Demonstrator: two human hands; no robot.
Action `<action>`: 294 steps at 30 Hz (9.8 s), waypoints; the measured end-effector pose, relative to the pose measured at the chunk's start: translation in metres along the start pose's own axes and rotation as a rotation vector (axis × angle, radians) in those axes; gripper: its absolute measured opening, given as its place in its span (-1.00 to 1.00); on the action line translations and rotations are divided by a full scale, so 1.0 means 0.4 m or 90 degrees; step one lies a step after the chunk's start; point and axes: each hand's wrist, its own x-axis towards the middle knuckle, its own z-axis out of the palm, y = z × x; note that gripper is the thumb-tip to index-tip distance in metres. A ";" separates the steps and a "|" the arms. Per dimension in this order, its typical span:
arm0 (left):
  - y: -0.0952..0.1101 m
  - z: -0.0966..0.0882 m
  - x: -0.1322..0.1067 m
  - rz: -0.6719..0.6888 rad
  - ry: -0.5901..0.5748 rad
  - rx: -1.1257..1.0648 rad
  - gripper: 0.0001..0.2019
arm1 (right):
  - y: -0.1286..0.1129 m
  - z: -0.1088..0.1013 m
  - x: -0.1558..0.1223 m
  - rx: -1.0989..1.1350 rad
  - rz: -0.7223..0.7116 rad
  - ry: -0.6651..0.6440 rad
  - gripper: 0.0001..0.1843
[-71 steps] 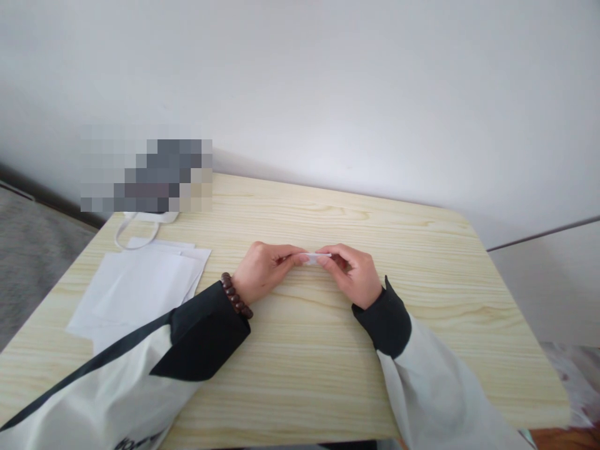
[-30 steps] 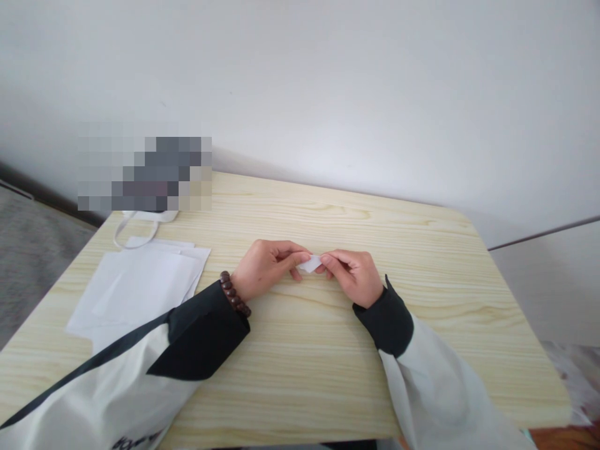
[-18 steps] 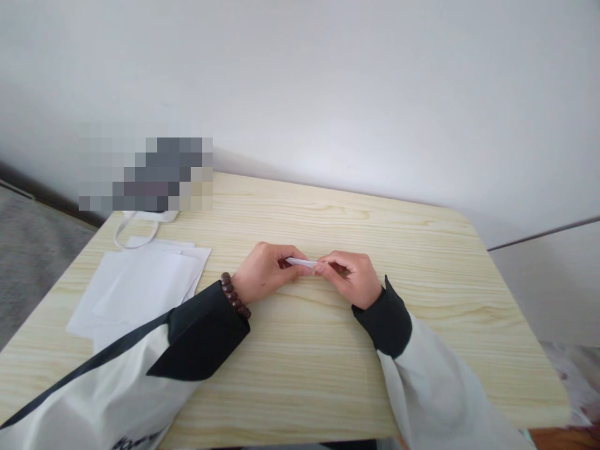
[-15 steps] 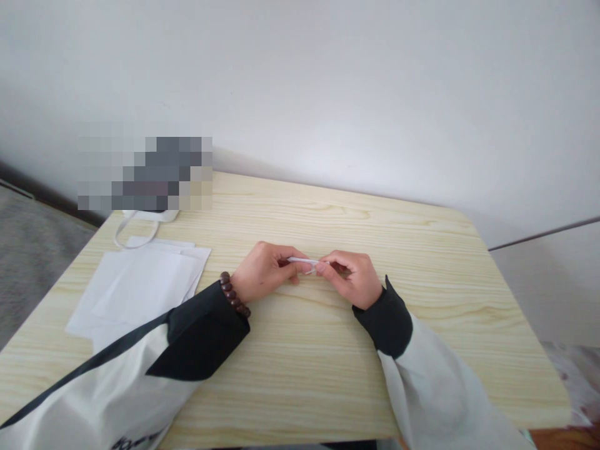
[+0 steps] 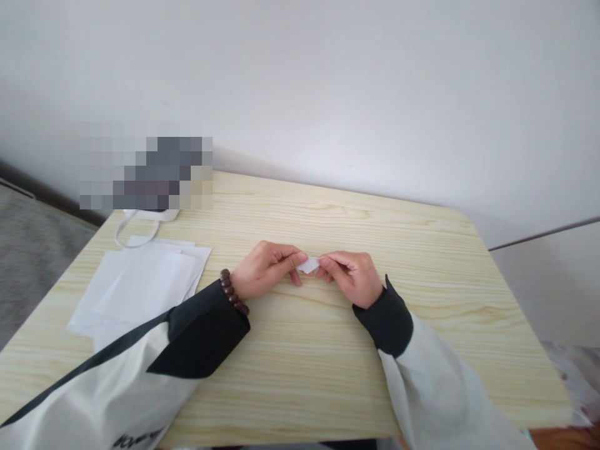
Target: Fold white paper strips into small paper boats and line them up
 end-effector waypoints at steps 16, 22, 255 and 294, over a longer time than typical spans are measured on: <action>0.000 0.005 -0.001 -0.038 0.082 -0.038 -0.76 | 0.000 -0.002 -0.003 -0.042 0.001 0.008 -0.72; -0.003 0.011 0.007 -0.093 0.108 -0.117 -0.74 | -0.009 -0.002 -0.004 -0.073 0.007 0.069 -0.73; -0.008 0.012 -0.002 -0.076 0.103 -0.120 -0.67 | -0.031 0.061 0.025 0.038 0.027 0.205 -0.90; -0.023 0.017 0.012 -0.037 0.335 -0.470 -0.78 | -0.027 0.061 0.031 0.210 0.110 0.370 -0.84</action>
